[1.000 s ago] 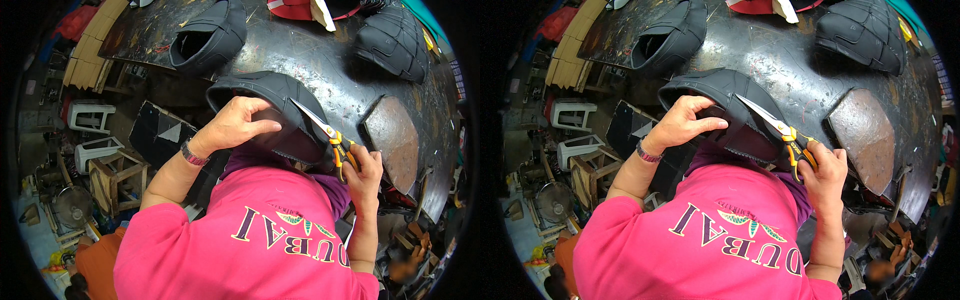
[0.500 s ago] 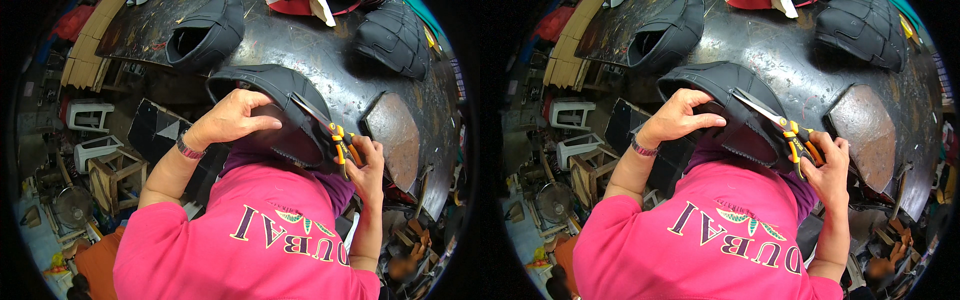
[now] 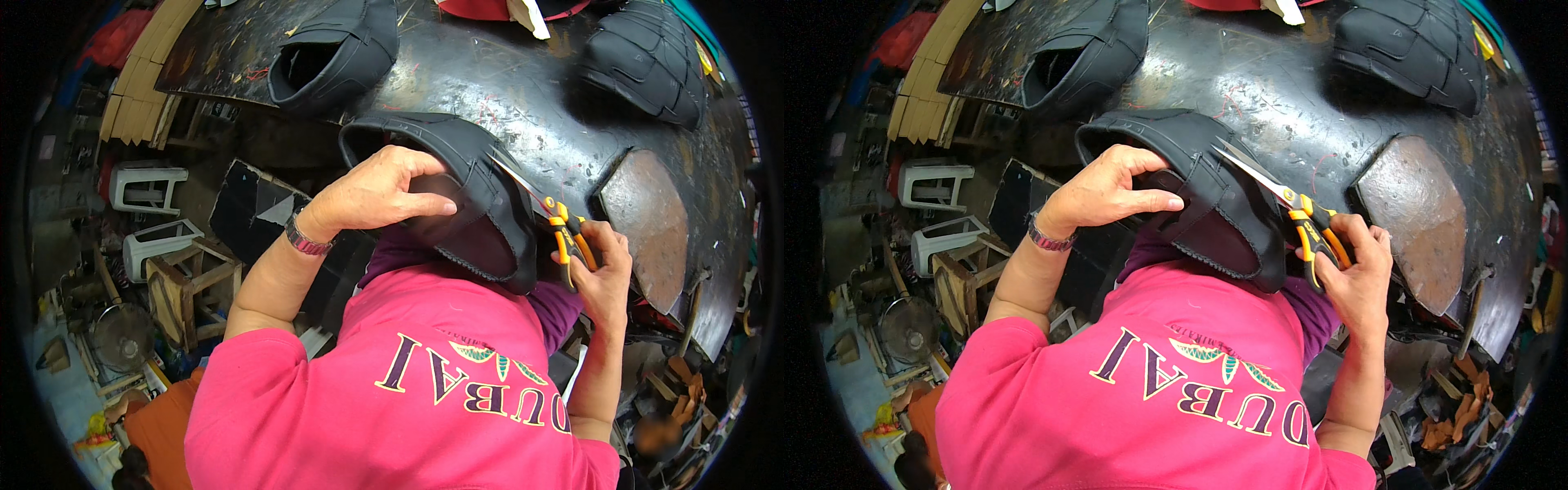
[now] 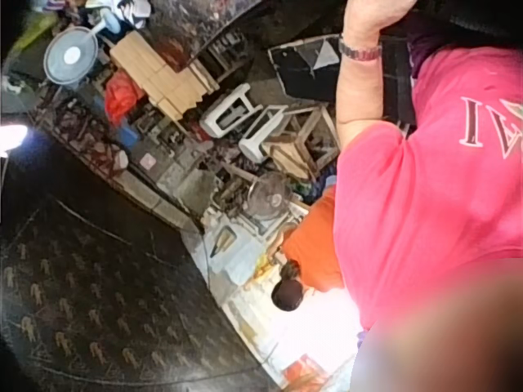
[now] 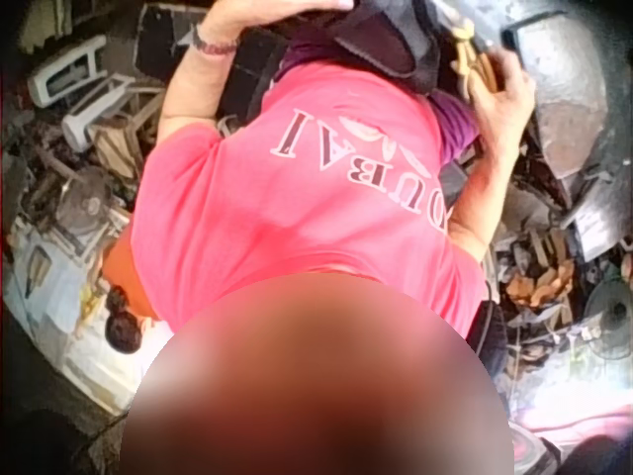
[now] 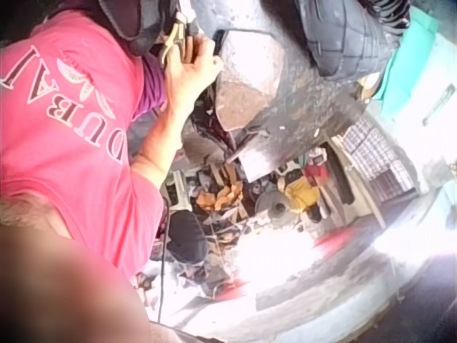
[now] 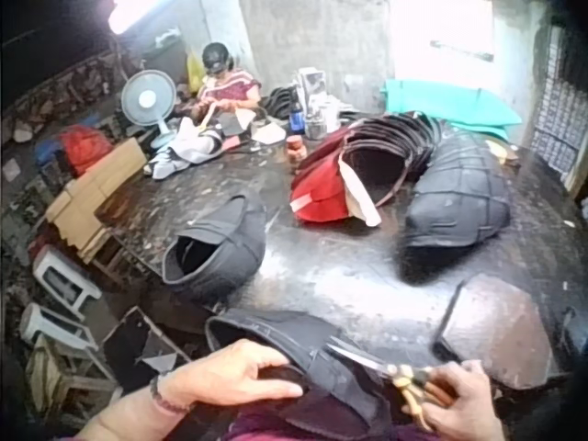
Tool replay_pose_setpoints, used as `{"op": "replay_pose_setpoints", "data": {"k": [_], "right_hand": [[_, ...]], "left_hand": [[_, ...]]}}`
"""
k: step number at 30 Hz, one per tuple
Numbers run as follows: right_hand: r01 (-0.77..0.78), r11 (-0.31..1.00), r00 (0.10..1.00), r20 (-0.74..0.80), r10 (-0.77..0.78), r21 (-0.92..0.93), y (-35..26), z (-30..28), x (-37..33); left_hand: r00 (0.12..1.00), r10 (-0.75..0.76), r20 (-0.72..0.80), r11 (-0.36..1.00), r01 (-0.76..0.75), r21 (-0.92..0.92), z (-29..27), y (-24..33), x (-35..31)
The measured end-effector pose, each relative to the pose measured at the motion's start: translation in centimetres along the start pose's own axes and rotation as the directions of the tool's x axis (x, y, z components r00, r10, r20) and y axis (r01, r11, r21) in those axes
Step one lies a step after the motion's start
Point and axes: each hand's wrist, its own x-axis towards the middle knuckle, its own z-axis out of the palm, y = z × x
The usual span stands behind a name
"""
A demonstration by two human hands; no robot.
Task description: The person uses shears to cut the upper part of several black slip-on shoes, separating the upper from the sole. The person handles each shoe one at a time, cuts around the perimeter, and places the cut pieces on the workbench.
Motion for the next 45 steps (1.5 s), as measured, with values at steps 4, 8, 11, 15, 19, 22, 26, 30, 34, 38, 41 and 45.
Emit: {"op": "replay_pose_setpoints", "data": {"k": [4, 8, 11, 15, 19, 22, 26, 30, 34, 38, 41, 45], "right_hand": [[0.039, 0.999, 0.998, 0.055, -0.04, 0.012, 0.4, -0.5, -0.4], [-0.083, 0.969, 0.988, 0.144, 0.05, 0.231, 0.4, 1.0, -0.3], [-0.232, 0.713, 0.969, 0.223, 0.109, 0.662, 0.3, 0.6, -0.7], [-0.186, 0.433, 0.975, 0.11, 0.193, 0.882, 0.1, -1.2, -0.9], [-0.235, 0.599, 0.971, 0.159, 0.178, 0.765, -0.6, -1.0, -0.9], [-0.069, 0.942, 0.993, 0.113, 0.033, 0.33, -1.6, 1.2, -1.3], [0.281, 0.959, 0.952, 0.136, -0.273, -0.045, -2.2, 2.2, -1.7], [0.22, 0.975, 0.969, 0.106, -0.223, 0.038, -2.5, 3.3, -2.0], [0.093, 0.994, 0.99, 0.104, -0.098, 0.05, -2.3, 3.1, -2.6], [-0.132, 0.95, 0.978, 0.195, 0.077, 0.282, -2.2, 2.8, -3.0], [-0.045, 0.968, 0.999, 0.033, 0.039, 0.245, -2.4, 2.8, -2.6], [0.247, 0.968, 0.969, -0.007, -0.247, -0.048, -2.0, 1.8, -1.0]], "left_hand": [[1.0, -0.009, 0.014, 0.998, 0.009, 0.063, 0.0, 0.3, -0.1], [0.988, 0.07, -0.137, 0.924, -0.116, -0.363, 1.5, 0.6, 0.5], [0.941, -0.073, -0.33, 0.662, -0.202, -0.722, 0.9, 0.9, 0.1], [0.87, 0.055, -0.49, 0.509, -0.447, -0.736, -0.9, 0.8, -1.8], [0.815, 0.211, -0.54, 0.548, -0.556, -0.625, -1.6, -1.6, -0.9], [0.78, -0.195, -0.595, 0.355, -0.51, -0.784, 0.0, -3.8, 0.9], [0.733, -0.29, -0.615, 0.023, -0.637, -0.77, 0.3, -5.5, 2.2], [0.793, -0.164, -0.587, -0.121, -0.607, -0.786, 0.8, -6.0, 2.0], [0.787, 0.076, -0.612, -0.244, -0.581, -0.777, 0.8, -6.7, 2.4], [0.723, 0.19, -0.664, -0.09, -0.661, -0.745, 0.8, -6.7, 2.9], [0.73, 0.242, -0.639, -0.023, -0.654, -0.756, 1.0, -6.1, 3.4], [0.757, 0.292, -0.585, 0.122, -0.636, -0.762, 1.1, -5.3, 4.0]]}}
